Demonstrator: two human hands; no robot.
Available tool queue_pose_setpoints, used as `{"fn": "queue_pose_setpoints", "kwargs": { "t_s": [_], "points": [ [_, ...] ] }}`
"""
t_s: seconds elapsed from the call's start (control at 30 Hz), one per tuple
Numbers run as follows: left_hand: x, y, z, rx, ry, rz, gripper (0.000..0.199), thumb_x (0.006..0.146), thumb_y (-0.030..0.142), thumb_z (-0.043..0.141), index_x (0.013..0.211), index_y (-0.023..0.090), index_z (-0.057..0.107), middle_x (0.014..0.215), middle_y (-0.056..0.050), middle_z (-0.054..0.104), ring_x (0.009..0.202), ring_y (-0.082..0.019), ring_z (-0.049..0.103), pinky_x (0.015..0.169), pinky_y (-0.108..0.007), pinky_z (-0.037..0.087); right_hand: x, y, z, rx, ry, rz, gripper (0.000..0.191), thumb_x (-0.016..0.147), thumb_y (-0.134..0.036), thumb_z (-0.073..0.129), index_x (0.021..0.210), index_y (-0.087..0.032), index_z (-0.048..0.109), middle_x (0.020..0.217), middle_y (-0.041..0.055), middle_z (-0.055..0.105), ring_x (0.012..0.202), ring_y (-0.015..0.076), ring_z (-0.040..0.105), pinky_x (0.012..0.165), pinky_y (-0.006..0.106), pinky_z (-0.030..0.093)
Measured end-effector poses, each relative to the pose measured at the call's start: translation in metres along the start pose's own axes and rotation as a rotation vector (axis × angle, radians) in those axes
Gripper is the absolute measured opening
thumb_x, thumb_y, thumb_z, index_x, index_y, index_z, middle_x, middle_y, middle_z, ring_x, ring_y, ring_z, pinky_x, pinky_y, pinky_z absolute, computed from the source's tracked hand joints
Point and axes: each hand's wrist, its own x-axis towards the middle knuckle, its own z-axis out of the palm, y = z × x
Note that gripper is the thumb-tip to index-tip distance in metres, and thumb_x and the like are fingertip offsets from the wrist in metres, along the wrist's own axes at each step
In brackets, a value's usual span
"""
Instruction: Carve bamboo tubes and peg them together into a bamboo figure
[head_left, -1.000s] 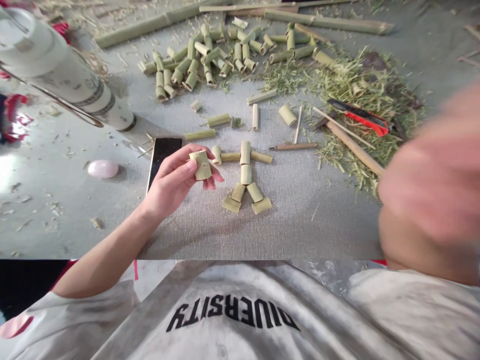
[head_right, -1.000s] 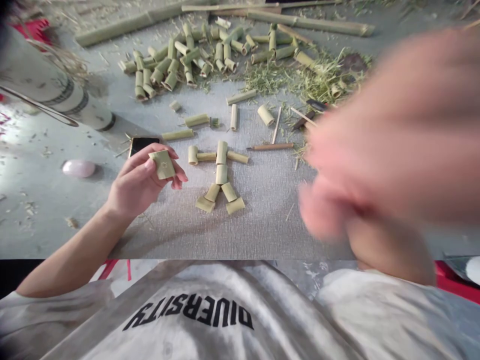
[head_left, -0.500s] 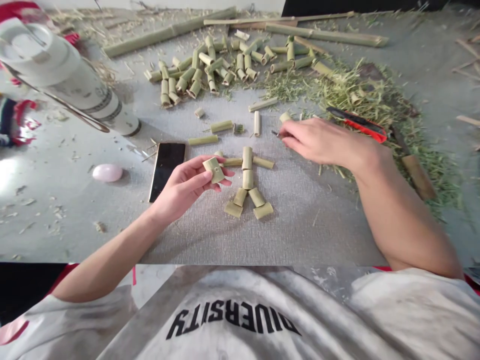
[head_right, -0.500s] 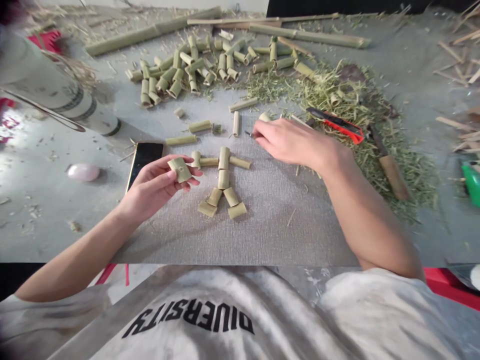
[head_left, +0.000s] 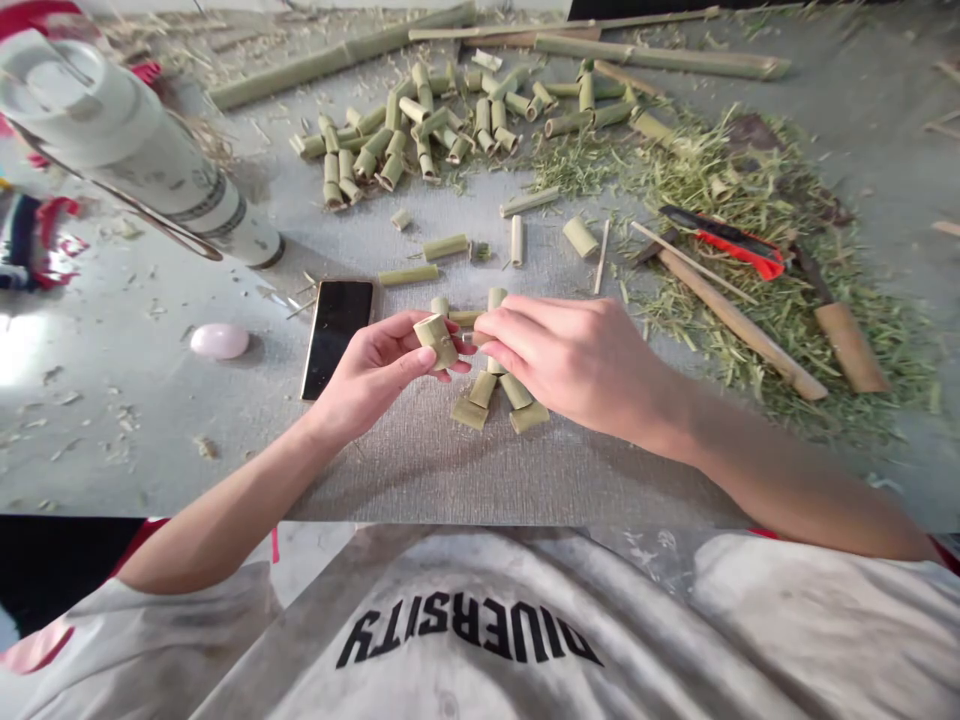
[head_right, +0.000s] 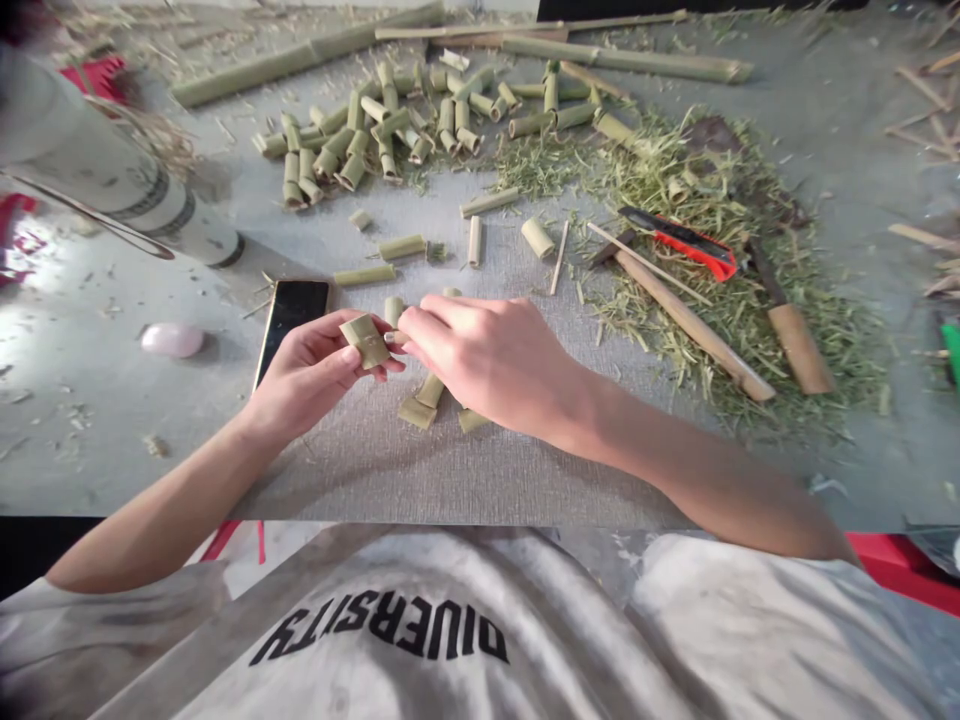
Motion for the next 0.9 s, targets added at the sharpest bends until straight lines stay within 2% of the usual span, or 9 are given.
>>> {"fn": "queue_pose_setpoints", "kwargs": {
  "t_s": [0.17, 0.27, 0.43, 0.5, 0.6, 0.77, 0.9],
  "points": [
    [-0.001, 0.0, 0.001, 0.045, 0.004, 0.021, 0.034, 0.096, 0.042, 0.094, 0.12, 0.019, 0.086, 0.112, -0.01, 0.089, 0.091, -0.021, 0.088, 0.08, -0.029, 0.07, 0.0, 0.0, -0.001, 0.037, -0.071, 0.035, 0.045, 0.125, -0.034, 0.039, 0.112, -0.015, 0.077, 0.095, 0.0058, 0.079, 0.075, 0.0164, 0.067, 0.066, 0.035, 0.034],
    [-0.002, 0.001, 0.0, 0.073, 0.008, 0.059, 0.032, 0.097, 0.041, 0.093, 0.119, 0.019, 0.086, 0.11, -0.008, 0.089, 0.091, -0.02, 0.088, 0.083, -0.028, 0.07, -0.001, -0.003, 0.0, 0.04, -0.055, 0.03, 0.044, 0.126, -0.033, 0.039, 0.112, -0.014, 0.077, 0.095, 0.0056, 0.079, 0.074, 0.0158, 0.066, 0.065, 0.035, 0.034],
    [-0.007, 0.003, -0.001, 0.225, 0.037, 0.11, 0.037, 0.099, 0.045, 0.092, 0.122, 0.017, 0.086, 0.108, -0.011, 0.09, 0.106, -0.026, 0.089, 0.097, -0.034, 0.072, -0.004, -0.012, 0.0, -0.117, 0.089, -0.017, 0.028, 0.121, -0.02, 0.053, 0.106, -0.016, 0.077, 0.092, 0.0018, 0.077, 0.078, 0.0136, 0.067, 0.062, 0.033, 0.032],
    [-0.008, 0.004, -0.001, 0.235, 0.03, 0.126, 0.037, 0.1, 0.045, 0.091, 0.124, 0.017, 0.085, 0.109, -0.011, 0.09, 0.103, -0.026, 0.09, 0.095, -0.035, 0.073, -0.004, -0.014, 0.0, -0.192, 0.157, -0.064, 0.027, 0.119, -0.015, 0.054, 0.106, -0.016, 0.077, 0.09, 0.0011, 0.077, 0.077, 0.0132, 0.065, 0.062, 0.034, 0.033],
    [-0.009, 0.004, 0.001, 0.228, 0.022, 0.147, 0.038, 0.1, 0.047, 0.09, 0.125, 0.018, 0.085, 0.11, -0.01, 0.091, 0.097, -0.025, 0.09, 0.091, -0.036, 0.075, -0.004, -0.015, 0.003, -0.216, 0.193, -0.101, 0.03, 0.12, -0.013, 0.05, 0.108, -0.015, 0.078, 0.09, 0.0013, 0.077, 0.076, 0.0133, 0.064, 0.062, 0.034, 0.034],
    [-0.01, 0.005, 0.003, 0.301, 0.075, 0.234, 0.038, 0.098, 0.047, 0.092, 0.122, 0.018, 0.083, 0.105, -0.009, 0.089, 0.093, -0.023, 0.089, 0.092, -0.036, 0.076, -0.006, -0.016, 0.016, 0.14, 0.103, 0.036, 0.032, 0.122, -0.024, 0.049, 0.117, -0.011, 0.078, 0.099, 0.0069, 0.078, 0.079, 0.0155, 0.066, 0.067, 0.032, 0.041],
    [-0.012, 0.004, 0.001, 0.415, 0.107, 0.314, 0.036, 0.099, 0.045, 0.091, 0.123, 0.019, 0.082, 0.107, -0.008, 0.089, 0.093, -0.021, 0.088, 0.091, -0.034, 0.075, -0.007, -0.02, 0.023, 0.392, 0.099, 0.12, 0.028, 0.12, -0.022, 0.051, 0.118, -0.011, 0.077, 0.1, 0.0091, 0.078, 0.08, 0.0157, 0.063, 0.07, 0.03, 0.043]
  ]
}}
